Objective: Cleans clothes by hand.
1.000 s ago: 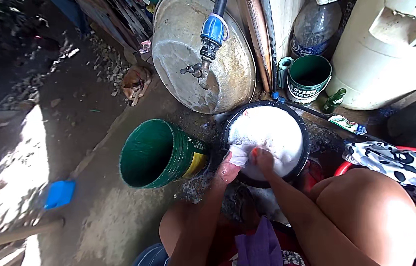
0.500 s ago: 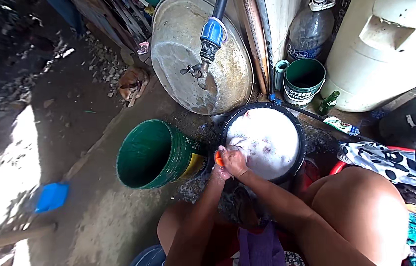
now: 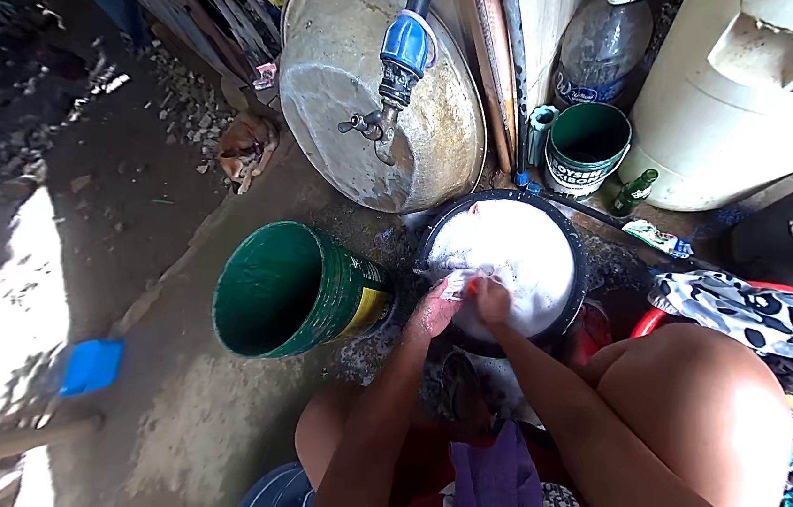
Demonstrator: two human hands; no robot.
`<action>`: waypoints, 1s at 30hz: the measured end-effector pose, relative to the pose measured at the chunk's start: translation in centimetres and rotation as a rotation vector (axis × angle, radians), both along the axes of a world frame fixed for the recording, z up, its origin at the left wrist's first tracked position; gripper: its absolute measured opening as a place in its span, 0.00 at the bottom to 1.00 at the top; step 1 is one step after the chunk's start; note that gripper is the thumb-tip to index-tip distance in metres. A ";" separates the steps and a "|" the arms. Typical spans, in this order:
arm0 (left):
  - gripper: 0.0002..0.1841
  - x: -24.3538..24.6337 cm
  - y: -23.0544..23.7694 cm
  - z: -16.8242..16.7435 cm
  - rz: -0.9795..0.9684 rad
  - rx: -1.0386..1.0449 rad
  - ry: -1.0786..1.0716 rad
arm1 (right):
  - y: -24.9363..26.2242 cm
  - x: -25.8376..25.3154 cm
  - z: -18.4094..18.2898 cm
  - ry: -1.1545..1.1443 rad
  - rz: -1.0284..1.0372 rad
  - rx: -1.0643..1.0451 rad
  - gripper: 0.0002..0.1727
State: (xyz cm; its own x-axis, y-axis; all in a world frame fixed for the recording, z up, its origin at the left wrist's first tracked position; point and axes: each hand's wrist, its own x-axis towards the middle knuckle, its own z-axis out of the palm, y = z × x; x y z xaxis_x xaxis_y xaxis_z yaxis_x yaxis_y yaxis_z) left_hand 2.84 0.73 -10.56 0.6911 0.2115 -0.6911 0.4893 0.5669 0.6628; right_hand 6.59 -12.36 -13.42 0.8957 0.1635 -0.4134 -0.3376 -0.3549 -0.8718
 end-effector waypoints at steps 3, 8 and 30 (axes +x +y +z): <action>0.22 -1.9 -1.6 1.6 0.080 0.095 -0.033 | 3.7 -1.7 7.2 -0.141 0.140 0.183 0.32; 0.23 -1.1 -0.4 3.9 0.085 -0.037 -0.187 | 0.3 3.1 4.9 -0.125 0.196 -0.135 0.34; 0.19 -3.2 0.2 5.9 -0.078 0.327 -0.193 | 4.0 4.8 14.7 -0.335 0.442 0.278 0.23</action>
